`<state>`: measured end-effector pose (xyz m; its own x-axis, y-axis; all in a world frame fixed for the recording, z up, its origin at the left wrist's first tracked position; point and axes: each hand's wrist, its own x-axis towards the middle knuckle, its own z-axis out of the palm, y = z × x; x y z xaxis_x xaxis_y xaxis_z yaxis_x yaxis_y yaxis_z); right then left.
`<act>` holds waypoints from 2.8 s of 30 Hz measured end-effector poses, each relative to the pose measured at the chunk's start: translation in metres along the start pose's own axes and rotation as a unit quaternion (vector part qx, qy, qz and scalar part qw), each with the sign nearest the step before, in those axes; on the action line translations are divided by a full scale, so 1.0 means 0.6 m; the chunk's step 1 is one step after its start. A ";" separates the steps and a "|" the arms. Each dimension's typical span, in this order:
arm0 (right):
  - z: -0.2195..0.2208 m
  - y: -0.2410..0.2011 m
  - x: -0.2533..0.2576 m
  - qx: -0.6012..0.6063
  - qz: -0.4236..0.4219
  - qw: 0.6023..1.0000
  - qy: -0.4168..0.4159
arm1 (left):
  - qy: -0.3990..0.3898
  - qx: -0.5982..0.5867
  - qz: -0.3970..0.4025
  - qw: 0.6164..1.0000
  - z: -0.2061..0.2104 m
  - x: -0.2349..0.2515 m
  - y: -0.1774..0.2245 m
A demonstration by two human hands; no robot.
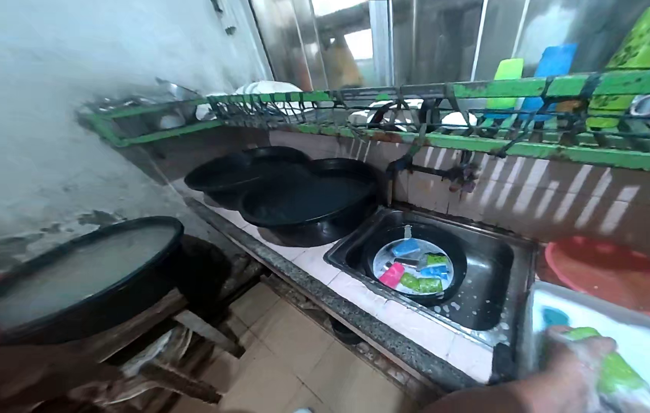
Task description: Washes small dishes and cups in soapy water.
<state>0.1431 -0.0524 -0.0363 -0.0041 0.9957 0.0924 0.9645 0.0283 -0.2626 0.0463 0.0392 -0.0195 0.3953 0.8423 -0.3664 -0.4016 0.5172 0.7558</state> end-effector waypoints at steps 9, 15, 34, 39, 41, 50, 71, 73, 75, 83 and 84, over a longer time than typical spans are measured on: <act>-0.078 -0.005 -0.003 0.241 0.125 0.934 0.230 | -0.123 0.414 0.084 0.898 -0.010 -0.006 0.047; -0.082 0.002 0.047 0.310 0.332 0.881 0.134 | -0.191 0.669 0.123 0.708 0.018 -0.052 0.041; -0.052 -0.040 -0.019 0.250 0.240 0.927 0.145 | -0.052 0.648 0.258 0.714 -0.074 0.070 0.156; -0.025 -0.008 -0.064 0.172 0.286 0.942 0.021 | 0.059 0.715 0.225 0.659 -0.267 0.185 0.233; -0.023 -0.013 -0.071 0.126 0.276 0.953 -0.006 | 0.086 0.753 0.179 0.627 -0.328 0.211 0.256; 0.012 0.002 -0.053 -0.010 0.284 0.939 -0.197 | -0.311 0.778 0.259 0.480 -0.098 0.137 0.162; -0.003 0.006 -0.047 0.096 0.307 0.933 -0.161 | -0.080 0.730 -0.027 0.678 -0.014 0.138 -0.012; -0.010 0.007 -0.053 0.157 0.270 0.945 -0.102 | -0.096 0.636 -0.026 0.765 -0.019 0.128 -0.004; -0.015 0.005 -0.063 0.208 0.217 0.954 -0.009 | -0.124 0.479 -0.014 0.869 -0.029 0.107 -0.008; -0.024 -0.050 -0.057 0.708 0.306 0.636 0.023 | -0.153 0.264 0.114 0.946 0.013 0.015 0.009; -0.027 -0.053 -0.057 0.711 0.302 0.634 0.015 | -0.150 0.275 0.132 0.940 0.017 0.013 0.015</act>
<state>0.1168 -0.0886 -0.0157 0.2793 0.8607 -0.4256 -0.4277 -0.2854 -0.8577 0.0544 0.0489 -0.0102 0.5912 0.8063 -0.0197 -0.0624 0.0701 0.9956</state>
